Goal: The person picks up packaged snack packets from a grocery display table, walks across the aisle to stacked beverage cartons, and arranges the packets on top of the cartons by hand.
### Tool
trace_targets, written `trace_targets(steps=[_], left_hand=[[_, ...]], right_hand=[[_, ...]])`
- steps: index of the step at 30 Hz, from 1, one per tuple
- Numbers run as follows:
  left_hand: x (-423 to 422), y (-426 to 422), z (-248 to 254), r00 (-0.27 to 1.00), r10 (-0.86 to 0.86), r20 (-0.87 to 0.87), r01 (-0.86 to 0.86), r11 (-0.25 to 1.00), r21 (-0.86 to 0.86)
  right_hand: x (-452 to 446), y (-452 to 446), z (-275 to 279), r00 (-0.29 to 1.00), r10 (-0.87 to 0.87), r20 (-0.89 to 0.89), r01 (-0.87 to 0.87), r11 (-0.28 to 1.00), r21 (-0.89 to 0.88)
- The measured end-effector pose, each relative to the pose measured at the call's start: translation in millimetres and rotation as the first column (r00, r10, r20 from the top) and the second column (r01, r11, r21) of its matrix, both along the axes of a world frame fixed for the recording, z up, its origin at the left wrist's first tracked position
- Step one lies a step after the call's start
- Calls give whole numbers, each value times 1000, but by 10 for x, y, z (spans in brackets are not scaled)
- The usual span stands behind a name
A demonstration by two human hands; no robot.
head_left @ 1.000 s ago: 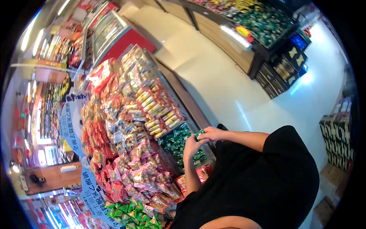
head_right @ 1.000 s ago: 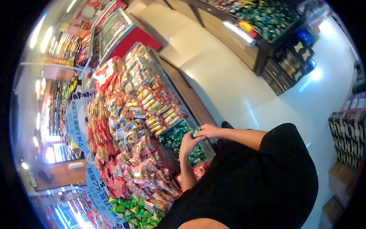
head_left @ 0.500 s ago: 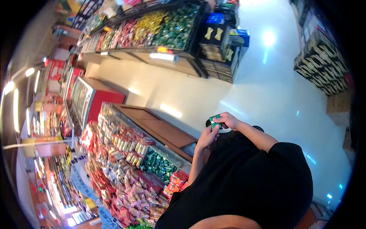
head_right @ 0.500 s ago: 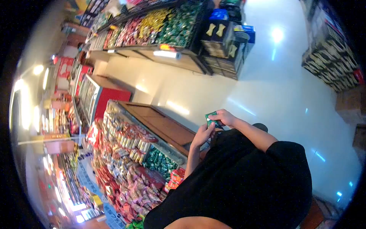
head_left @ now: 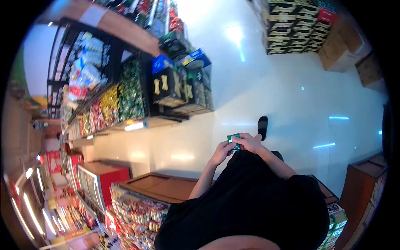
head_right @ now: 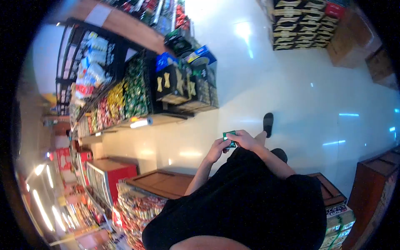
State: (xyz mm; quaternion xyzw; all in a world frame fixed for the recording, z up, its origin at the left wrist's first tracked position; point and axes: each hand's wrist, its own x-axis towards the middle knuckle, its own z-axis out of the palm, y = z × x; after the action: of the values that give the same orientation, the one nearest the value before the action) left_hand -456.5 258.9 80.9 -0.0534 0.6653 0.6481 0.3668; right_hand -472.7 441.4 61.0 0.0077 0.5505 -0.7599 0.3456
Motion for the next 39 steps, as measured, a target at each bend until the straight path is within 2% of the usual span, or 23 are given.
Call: trace_targets(steps=[2,3,6,7,10,11,14,15,18,19,22,23,26,27,31,34,35,38,39], left_hand=[[-369,358,-40,998,-64,-22,64,997,31],[-548,555,-74,995,-96,-26,98,993,62],[-1134,1266,120,975,-221,-36,223,970,98],[-1297,1494,197,965,-260,-35,262,960,99],[-1764,2106,53,908,-397,-136,412,904,117],[-1917,2312,-6,875,-468,-122,476,878,47],[-2256,2925,184,735,-630,-251,624,773,-110],[-2326,3106,289,707,-653,-273,650,751,-114],[-2553,3594,238,512,-844,-159,810,536,-238],[-2575,3739,222,528,-842,-112,812,539,-223],[-2655,4186,229,519,-853,-47,820,513,-255],[-2661,4342,244,580,-813,-56,790,577,-206],[-2722,4811,-61,732,-681,-30,681,733,-4],[-2754,5019,25,768,-639,-40,640,768,36],[-2783,5937,181,897,-438,-60,442,893,90],[-2900,6433,308,887,-443,-127,458,881,123],[-2937,6562,264,905,-412,-105,424,891,159],[-3116,6835,390,867,-481,-127,493,866,85],[-3180,6938,349,892,-441,-101,450,888,94]], right_hand=[[-243,366,156,991,-72,-116,89,983,157],[-344,542,86,987,-112,-114,131,976,176],[-697,1173,112,968,-250,-39,253,955,155],[-810,1395,144,948,-306,82,298,949,98],[-1080,1999,450,883,-455,116,446,890,94],[-1134,2224,326,880,-466,92,453,881,135],[-1229,2701,537,799,-594,89,593,804,42],[-1208,2885,311,799,-600,47,595,799,94],[-1184,3231,177,693,-706,142,703,707,82],[-1179,3346,139,668,-721,181,726,686,53],[-1228,3787,-27,721,-683,114,681,730,65],[-1273,3972,-126,742,-655,143,657,753,36],[-1540,4578,-34,790,-608,81,609,793,7],[-1646,4781,53,785,-615,69,617,787,-14],[-1929,5677,242,772,-633,55,635,773,-6],[-2104,6286,429,838,-545,36,545,838,-13],[-2149,6435,568,846,-534,-19,534,845,35],[-2294,6708,494,831,-551,-74,555,829,63],[-2338,6785,443,827,-561,-26,562,827,18]])
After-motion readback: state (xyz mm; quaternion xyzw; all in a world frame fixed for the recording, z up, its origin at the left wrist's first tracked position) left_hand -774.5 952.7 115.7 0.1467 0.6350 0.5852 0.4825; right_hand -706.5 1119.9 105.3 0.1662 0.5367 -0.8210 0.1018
